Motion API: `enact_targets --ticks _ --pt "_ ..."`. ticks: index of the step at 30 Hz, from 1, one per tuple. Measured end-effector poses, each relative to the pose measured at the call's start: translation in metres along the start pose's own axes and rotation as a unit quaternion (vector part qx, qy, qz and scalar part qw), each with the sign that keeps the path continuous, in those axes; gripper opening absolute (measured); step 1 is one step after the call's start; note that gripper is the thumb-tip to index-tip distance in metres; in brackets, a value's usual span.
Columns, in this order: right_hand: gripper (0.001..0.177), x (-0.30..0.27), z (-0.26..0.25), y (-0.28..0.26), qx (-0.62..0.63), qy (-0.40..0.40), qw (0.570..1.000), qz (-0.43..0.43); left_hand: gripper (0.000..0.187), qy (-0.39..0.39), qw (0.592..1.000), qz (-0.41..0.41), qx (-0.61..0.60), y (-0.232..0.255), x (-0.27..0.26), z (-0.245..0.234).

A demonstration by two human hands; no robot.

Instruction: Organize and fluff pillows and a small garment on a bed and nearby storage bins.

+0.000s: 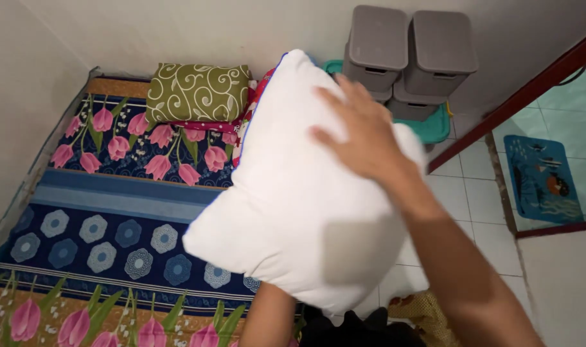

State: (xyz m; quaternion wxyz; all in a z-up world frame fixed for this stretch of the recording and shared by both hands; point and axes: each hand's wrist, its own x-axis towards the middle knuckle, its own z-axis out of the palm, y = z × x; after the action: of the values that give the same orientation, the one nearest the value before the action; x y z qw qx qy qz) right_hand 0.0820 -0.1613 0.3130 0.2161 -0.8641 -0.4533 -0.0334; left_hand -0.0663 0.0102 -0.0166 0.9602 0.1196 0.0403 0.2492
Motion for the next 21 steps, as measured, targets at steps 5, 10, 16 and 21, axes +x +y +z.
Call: enact_targets --ticks 5,10,16,21 --pt "0.077 -0.062 0.074 0.144 0.306 -0.102 0.928 0.188 0.085 -0.003 1.000 0.008 -0.012 -0.010 0.015 0.035" --pt "0.082 -0.105 0.103 0.159 0.418 -0.151 0.841 0.309 0.085 -0.015 0.999 0.025 -0.019 -0.028 0.056 0.078" --pt "0.089 -0.098 0.124 0.243 0.646 -0.049 0.637 0.417 0.084 -0.028 0.999 0.025 -0.005 -0.052 0.089 0.098" --pt "0.080 -0.077 0.084 0.317 0.668 0.163 0.580 0.436 0.084 -0.035 0.999 0.033 0.000 -0.093 0.124 0.115"
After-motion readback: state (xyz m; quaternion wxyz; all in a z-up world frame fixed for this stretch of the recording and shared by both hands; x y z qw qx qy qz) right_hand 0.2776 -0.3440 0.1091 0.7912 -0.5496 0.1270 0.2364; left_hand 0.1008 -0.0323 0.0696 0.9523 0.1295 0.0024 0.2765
